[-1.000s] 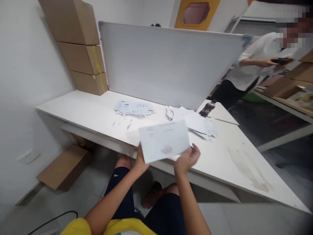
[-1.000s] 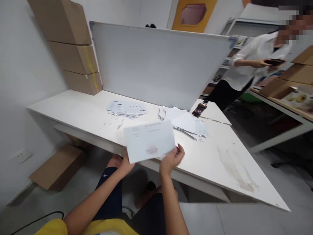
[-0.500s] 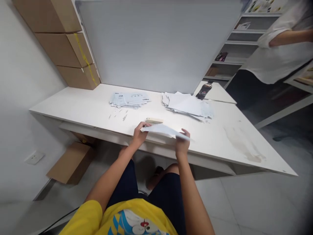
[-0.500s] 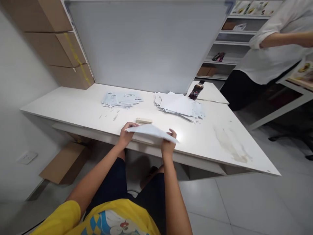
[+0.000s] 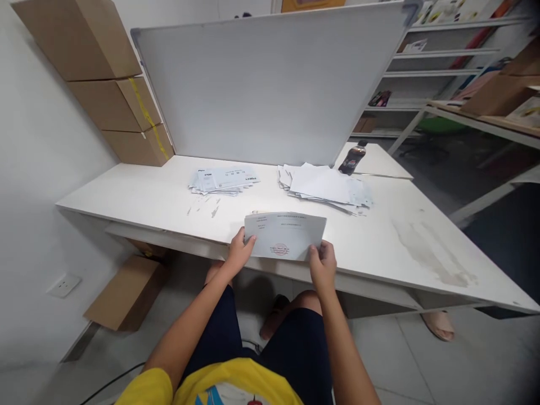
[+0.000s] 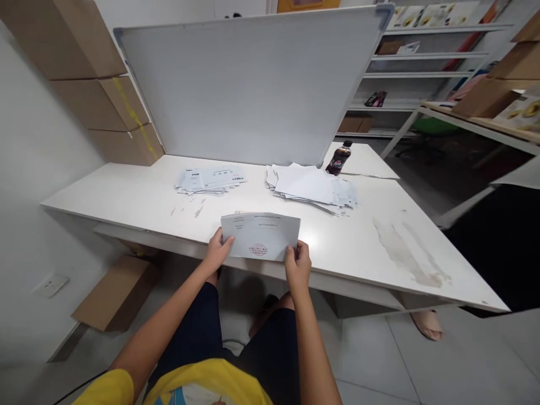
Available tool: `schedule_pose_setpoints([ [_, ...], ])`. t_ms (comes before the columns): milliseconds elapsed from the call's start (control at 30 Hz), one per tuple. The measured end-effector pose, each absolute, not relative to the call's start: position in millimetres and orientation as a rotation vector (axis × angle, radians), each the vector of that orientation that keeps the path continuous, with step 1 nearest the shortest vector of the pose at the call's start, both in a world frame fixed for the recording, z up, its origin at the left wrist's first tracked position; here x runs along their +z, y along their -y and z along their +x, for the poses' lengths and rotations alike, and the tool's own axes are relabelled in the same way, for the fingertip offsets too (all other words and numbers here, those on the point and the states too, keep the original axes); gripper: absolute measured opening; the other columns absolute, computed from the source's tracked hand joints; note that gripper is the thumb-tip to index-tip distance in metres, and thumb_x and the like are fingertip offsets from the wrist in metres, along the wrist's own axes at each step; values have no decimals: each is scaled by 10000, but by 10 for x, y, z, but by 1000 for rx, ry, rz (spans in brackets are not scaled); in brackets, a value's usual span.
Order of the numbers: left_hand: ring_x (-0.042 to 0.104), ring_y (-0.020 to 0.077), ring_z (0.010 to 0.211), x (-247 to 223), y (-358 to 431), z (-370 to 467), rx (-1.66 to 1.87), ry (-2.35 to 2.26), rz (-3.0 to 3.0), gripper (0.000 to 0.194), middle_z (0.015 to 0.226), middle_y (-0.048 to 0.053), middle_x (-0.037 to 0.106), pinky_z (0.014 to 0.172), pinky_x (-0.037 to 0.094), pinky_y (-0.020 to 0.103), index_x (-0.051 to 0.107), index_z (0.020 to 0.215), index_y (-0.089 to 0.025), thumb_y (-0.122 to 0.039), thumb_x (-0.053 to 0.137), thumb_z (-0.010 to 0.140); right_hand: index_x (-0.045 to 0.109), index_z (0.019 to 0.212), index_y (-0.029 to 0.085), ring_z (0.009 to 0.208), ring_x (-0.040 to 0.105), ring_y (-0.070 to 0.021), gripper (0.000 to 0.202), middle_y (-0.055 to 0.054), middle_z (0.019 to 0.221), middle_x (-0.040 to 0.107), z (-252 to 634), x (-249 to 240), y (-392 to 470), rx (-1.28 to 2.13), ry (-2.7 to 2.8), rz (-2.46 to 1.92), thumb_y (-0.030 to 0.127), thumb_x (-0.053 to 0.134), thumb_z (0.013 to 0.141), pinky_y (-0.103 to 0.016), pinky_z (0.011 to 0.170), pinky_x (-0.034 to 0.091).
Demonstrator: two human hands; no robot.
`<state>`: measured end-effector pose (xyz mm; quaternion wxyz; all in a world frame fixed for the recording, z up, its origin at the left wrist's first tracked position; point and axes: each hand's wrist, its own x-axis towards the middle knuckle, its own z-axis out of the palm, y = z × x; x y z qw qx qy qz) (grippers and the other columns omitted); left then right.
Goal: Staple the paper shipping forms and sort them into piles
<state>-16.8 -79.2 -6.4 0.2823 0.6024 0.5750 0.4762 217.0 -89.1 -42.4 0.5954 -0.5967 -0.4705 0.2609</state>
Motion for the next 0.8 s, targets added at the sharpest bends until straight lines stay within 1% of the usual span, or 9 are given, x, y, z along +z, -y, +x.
schedule_pose_setpoints([
  [133,630,204,1004,-75,759,-174,1339,-1466,1663,242,1054,71,683,885,499,338,571,1066,-200,-358,510,894,549,980,189,847,595,-211,359,-62,903,646,2182,-379,937,637,1050,-1331,484,544,775,-348,772,456],
  [233,619,195,1011,11,624,-212,1324,-1438,1795,278,1069,76,671,896,493,337,567,1069,-199,-392,405,952,560,992,186,825,593,-204,373,-55,892,652,2319,-343,928,645,1004,-1343,473,552,753,-330,742,453],
  [333,543,225,1168,114,354,-228,1302,-1522,2095,299,1192,108,627,1033,412,396,550,1167,-189,-345,416,949,573,949,184,752,573,-194,374,-22,801,633,2572,-365,858,597,918,-1474,450,554,687,-317,700,439],
  [400,447,250,1290,150,144,-201,1176,-1566,2325,385,1320,124,558,1104,333,423,501,1283,-182,-301,481,917,579,910,186,698,556,-187,365,3,724,604,2745,-403,789,596,869,-1555,427,554,638,-310,669,429],
  [467,387,264,1344,142,-35,-152,978,-1560,2486,468,1394,128,499,1124,297,425,449,1359,-178,-275,508,904,582,894,188,658,542,-182,367,21,671,577,2872,-440,721,639,839,-1603,412,556,605,-305,644,421],
  [533,419,275,1304,103,-150,-102,772,-1556,2557,481,1365,131,515,1087,332,418,442,1371,-172,-274,514,906,585,888,192,631,530,-180,371,32,639,560,2936,-461,672,667,837,-1645,409,552,588,-305,630,420],
  [600,481,280,1201,57,-201,-72,625,-1582,2569,438,1271,129,565,1011,388,406,473,1338,-168,-274,501,914,592,877,196,625,527,-185,363,34,626,556,2952,-465,650,637,880,-1699,408,541,586,-313,630,421],
  [667,502,275,1124,24,-210,-68,575,-1617,2560,377,1198,120,585,955,412,392,508,1292,-169,-249,468,925,605,867,196,635,530,-195,351,25,628,564,2945,-458,652,563,941,-1757,402,527,593,-320,633,422],
  [800,499,272,1075,4,-203,-91,601,-1626,2546,323,1154,115,584,929,414,386,539,1232,-171,-199,434,927,620,900,187,645,538,-204,372,-3,681,596,2940,-449,678,516,949,-1813,387,500,611,-310,587,423],
])
